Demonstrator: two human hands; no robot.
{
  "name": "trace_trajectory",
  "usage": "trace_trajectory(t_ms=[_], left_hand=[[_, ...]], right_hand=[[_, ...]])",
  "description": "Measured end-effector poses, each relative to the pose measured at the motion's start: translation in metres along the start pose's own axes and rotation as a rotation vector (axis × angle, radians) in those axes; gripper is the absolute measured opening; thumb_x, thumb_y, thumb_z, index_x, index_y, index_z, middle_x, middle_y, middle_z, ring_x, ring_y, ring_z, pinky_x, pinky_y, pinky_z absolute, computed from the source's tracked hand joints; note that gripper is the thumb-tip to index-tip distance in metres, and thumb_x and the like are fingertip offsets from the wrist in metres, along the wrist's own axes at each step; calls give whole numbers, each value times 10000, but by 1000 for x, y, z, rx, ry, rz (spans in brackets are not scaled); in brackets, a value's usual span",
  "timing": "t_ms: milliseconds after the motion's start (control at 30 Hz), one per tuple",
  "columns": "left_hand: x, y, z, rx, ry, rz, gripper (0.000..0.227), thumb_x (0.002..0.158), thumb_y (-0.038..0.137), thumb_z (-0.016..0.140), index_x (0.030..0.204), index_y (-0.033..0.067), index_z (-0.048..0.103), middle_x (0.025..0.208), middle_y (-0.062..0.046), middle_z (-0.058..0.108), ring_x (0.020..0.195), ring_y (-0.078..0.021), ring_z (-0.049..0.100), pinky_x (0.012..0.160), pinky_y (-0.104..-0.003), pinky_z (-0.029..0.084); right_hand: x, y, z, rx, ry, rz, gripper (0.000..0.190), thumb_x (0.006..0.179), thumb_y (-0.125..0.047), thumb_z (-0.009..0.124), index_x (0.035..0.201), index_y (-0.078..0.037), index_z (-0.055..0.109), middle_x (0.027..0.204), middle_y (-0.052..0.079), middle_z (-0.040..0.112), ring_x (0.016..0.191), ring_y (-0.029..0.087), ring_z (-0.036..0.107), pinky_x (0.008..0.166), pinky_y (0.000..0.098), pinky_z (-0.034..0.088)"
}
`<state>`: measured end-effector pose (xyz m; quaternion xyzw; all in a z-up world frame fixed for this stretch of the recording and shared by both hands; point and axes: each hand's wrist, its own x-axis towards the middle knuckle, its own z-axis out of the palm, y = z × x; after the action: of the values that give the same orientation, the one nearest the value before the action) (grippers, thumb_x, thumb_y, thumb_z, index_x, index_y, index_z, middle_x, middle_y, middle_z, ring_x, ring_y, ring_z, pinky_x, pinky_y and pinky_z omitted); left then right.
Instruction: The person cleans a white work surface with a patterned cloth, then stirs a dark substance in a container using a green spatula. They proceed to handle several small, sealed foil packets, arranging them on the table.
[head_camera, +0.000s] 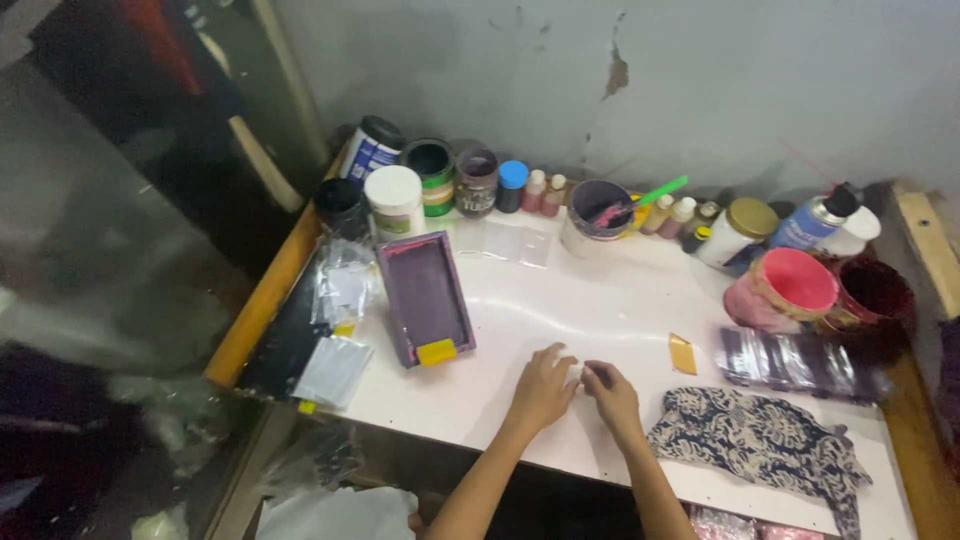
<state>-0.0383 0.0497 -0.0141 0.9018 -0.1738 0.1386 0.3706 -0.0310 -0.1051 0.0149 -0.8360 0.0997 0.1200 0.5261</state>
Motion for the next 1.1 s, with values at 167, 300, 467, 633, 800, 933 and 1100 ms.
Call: trace_trajectory(t_ms=[167, 300, 467, 633, 800, 933, 1100], left_hand=[[48, -33, 18, 205, -163, -285, 477, 942, 380, 688, 1353, 147, 618, 1512, -193, 436, 1394, -395, 418, 1065, -515, 421], [86, -42, 4, 243, -25, -314, 465, 925, 341, 729, 1310, 94, 648, 1529, -238, 416, 1416, -431, 398, 1109, -537, 408], [127, -39, -27, 304, 47, -388, 484, 979, 337, 677, 1333, 10, 638, 1645, -217, 272, 1501, -446, 262, 1209, -575, 303], [139, -90, 9, 372, 45, -358, 463, 1010, 365, 611, 1351, 51, 613, 1462, -141, 541, 1477, -322, 375, 1175, -484, 358], [144, -136, 36, 425, 248, -199, 322, 1021, 184, 597, 1317, 67, 643, 1309, -83, 647, 1362, -267, 510, 1058, -414, 480], [158, -151, 36, 354, 293, -199, 271, 980, 141, 643, 1234, 51, 676, 1236, -97, 663, 1266, -271, 585, 1001, -385, 525], [166, -167, 40, 312, 270, -311, 133, 1010, 135, 601, 983, 90, 724, 1011, -41, 698, 1045, -204, 695, 884, -300, 574]], right_hand=[[21, -1, -22, -43, 188, -14, 339, 1011, -291, 635, 1282, -94, 689, 1244, 175, 717, 1195, 354, 662, 988, 468, 525], [56, 15, -14, -100, 256, -51, 292, 1019, -238, 624, 1233, -52, 692, 1202, 191, 709, 1168, 363, 672, 987, 453, 542], [78, 13, -8, -149, 267, -74, 265, 1014, -261, 623, 1192, -80, 701, 1097, 135, 704, 1072, 295, 709, 918, 396, 578], [80, 2, -11, -156, 262, -81, 265, 1019, -277, 615, 1178, -82, 697, 1079, 137, 698, 1066, 288, 709, 902, 377, 582], [88, -3, -7, -175, 241, -71, 267, 1023, -275, 606, 1187, -80, 683, 1094, 122, 681, 1085, 273, 701, 928, 364, 579], [95, -12, -5, -193, 246, -65, 260, 1020, -283, 610, 1179, -90, 682, 1091, 119, 676, 1086, 266, 694, 931, 357, 581], [111, -22, 2, -226, 242, -50, 255, 1021, -285, 608, 1168, -93, 689, 1076, 116, 683, 1056, 251, 698, 911, 349, 587]])
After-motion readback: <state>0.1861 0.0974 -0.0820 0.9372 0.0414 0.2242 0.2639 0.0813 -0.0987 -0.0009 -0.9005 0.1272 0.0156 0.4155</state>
